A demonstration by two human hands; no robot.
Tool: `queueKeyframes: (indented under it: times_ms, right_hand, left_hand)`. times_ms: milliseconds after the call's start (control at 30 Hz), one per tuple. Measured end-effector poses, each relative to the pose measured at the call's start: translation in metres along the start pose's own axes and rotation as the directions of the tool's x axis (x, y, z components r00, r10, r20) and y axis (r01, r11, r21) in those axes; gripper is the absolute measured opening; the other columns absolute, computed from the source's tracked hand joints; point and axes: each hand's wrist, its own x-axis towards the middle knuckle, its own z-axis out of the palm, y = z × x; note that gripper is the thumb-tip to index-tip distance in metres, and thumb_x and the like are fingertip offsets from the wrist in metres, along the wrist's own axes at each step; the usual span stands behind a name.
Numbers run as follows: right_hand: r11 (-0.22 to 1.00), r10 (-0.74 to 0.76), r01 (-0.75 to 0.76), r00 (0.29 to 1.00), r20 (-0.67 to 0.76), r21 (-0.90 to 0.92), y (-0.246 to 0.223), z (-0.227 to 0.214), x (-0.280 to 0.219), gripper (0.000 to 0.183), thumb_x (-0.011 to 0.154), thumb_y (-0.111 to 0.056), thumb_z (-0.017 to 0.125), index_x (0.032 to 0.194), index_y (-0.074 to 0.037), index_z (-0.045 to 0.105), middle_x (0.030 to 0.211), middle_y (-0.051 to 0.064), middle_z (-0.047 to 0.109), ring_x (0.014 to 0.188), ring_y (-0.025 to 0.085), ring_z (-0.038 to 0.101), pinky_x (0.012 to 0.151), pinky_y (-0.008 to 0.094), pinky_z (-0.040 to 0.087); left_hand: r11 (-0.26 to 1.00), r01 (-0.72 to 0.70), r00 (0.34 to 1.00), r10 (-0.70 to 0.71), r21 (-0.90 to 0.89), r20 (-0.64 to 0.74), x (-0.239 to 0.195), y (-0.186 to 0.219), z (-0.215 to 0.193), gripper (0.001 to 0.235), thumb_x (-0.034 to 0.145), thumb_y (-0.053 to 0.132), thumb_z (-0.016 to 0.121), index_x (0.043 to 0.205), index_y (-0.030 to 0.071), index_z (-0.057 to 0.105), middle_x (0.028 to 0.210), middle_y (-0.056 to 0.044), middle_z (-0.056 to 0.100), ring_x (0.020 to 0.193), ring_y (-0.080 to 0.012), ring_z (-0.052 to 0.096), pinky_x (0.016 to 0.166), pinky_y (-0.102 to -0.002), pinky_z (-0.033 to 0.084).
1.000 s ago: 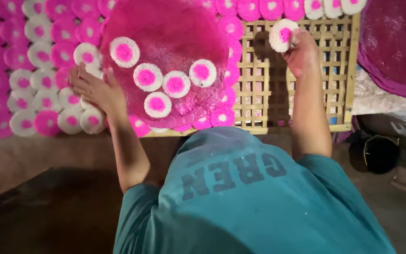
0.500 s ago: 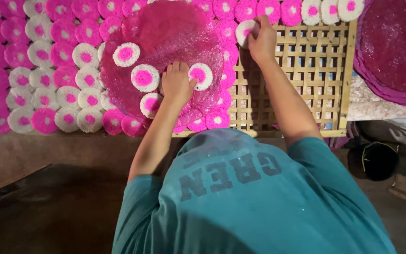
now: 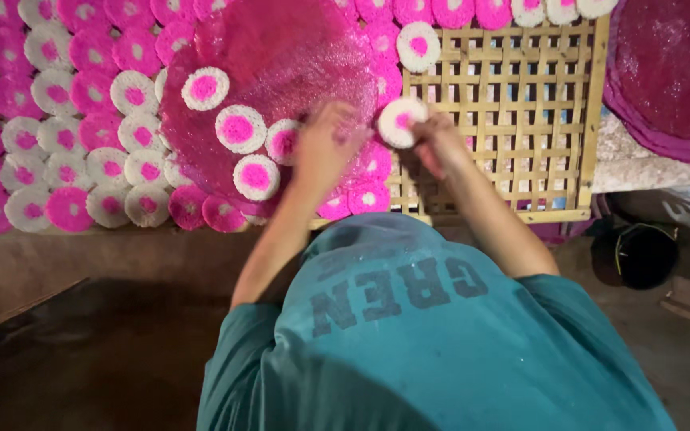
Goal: The person places pink and white circular decorative items onto a pink glittery sheet laid over a wooden lattice tray. They repeatedly pick up the circles and arrange them in rows, then lift and reposition the sheet to continue the pattern.
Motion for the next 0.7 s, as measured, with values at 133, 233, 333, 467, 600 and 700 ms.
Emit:
queueKeyframes:
  times_ms: [133,233,333,467,600,700]
  right_hand:
    - [0.93,-0.118,0.063,0.984,-0.134,-0.361,-0.02,-0.022,0.034,0.036,0.099,-0.005,0.064,0.135,-0.004,0.061,0.121,0.012,0.074,0.11,0.019,0.069,0.096,0.032,0.057]
    - [0.721,-0.303,0.219,0.953,-0.015,-0.658,-0.021,-0.022,0.048,0.033,0.1,-0.004,0.069,0.133,0.0,0.063,0.111,0.016,0.072,0.099,0.023,0.069,0.087,0.035,0.055]
    - [0.266,-0.558,0.233,0.828,0.047,-0.936,-0.017,-0.016,0.052,0.036,0.095,-0.007,0.075,0.128,-0.002,0.061,0.101,0.02,0.071,0.093,0.032,0.069,0.082,0.041,0.053]
    - [-0.044,-0.716,0.332,0.647,0.262,-0.942,-0.013,-0.008,0.047,0.038,0.09,-0.001,0.079,0.124,-0.001,0.061,0.119,0.025,0.06,0.106,0.042,0.061,0.09,0.047,0.052]
    - [-0.152,-0.811,0.292,0.509,0.288,-0.944,-0.017,-0.003,0.043,0.04,0.096,0.0,0.077,0.131,-0.004,0.057,0.136,0.019,0.048,0.124,0.037,0.057,0.103,0.048,0.052]
    - [-0.075,-0.862,0.404,0.433,0.262,-0.912,-0.014,-0.003,0.032,0.036,0.1,0.006,0.073,0.13,-0.006,0.059,0.135,0.014,0.049,0.126,0.033,0.056,0.105,0.049,0.053]
  left_hand:
    - [0.85,-0.115,0.814,0.377,0.513,-0.442,0.05,-0.059,-0.09,0.062,0.084,0.024,0.086,0.133,-0.001,0.058,0.139,-0.024,0.059,0.127,-0.0386,0.054,0.112,-0.055,0.036]
    - [0.809,-0.017,0.883,0.288,0.588,-0.371,0.058,-0.096,-0.12,0.059,0.085,0.025,0.084,0.131,-0.001,0.059,0.129,-0.024,0.063,0.12,-0.0413,0.057,0.105,-0.055,0.039]
    - [0.857,-0.006,0.903,0.225,0.515,-0.366,0.06,-0.115,-0.128,0.036,0.094,0.019,0.076,0.126,0.005,0.066,0.126,-0.016,0.07,0.115,-0.0362,0.065,0.096,-0.049,0.05]
    - [0.803,-0.034,0.888,0.298,0.595,-0.351,0.069,-0.141,-0.137,0.025,0.09,0.016,0.077,0.113,0.007,0.074,0.108,-0.016,0.074,0.091,-0.035,0.071,0.073,-0.046,0.056]
    - [0.825,0.107,0.915,0.137,0.555,-0.38,0.095,-0.177,-0.147,0.011,0.1,0.014,0.071,0.109,0.01,0.075,0.102,-0.011,0.076,0.086,-0.0249,0.075,0.071,-0.037,0.059]
    - [0.969,0.193,0.826,-0.076,0.154,-0.558,0.111,-0.203,-0.168,0.018,0.09,0.007,0.068,0.106,0.009,0.077,0.096,-0.009,0.077,0.077,-0.0177,0.072,0.058,-0.027,0.055]
